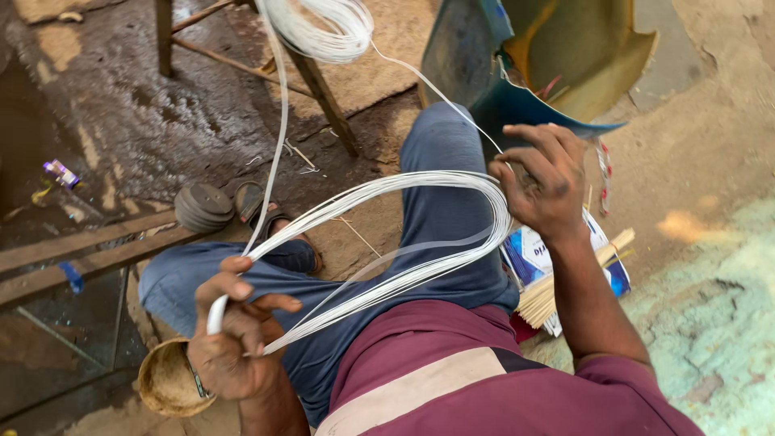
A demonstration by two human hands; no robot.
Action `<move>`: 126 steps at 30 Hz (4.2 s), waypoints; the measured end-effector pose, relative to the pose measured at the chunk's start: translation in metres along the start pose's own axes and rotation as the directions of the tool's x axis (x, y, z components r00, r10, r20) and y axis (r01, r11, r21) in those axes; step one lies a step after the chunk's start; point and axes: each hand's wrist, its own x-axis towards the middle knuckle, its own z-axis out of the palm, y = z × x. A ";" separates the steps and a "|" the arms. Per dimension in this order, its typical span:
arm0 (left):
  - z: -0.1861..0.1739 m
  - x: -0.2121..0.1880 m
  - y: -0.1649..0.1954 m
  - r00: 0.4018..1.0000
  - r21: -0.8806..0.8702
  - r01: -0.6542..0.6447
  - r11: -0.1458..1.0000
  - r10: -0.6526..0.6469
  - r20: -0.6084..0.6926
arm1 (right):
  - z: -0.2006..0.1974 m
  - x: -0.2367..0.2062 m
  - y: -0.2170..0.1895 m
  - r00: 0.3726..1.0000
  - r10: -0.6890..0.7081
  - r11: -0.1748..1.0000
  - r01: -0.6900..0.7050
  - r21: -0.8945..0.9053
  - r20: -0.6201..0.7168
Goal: The person sits on the ground and pulls white plastic strips from a spool mounted on a stand, gathering the strips into loops. They coil and bundle the strips by hand and adjust the spool as the material unwinds.
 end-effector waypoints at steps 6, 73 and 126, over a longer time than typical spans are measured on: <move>0.073 0.002 -0.003 0.990 0.163 -0.087 0.983 0.066 0.128 | 0.023 0.028 -0.124 0.891 -0.407 0.809 0.248 0.534 0.203; 0.051 0.039 0.011 0.977 0.071 -0.195 0.978 0.200 -0.074 | 0.050 -0.039 0.078 0.867 -0.199 0.956 0.274 -0.102 0.458; 0.139 0.104 -0.065 0.916 -0.339 -0.314 0.887 0.377 0.139 | -0.064 0.104 -0.122 0.858 -0.384 0.825 0.152 0.545 0.341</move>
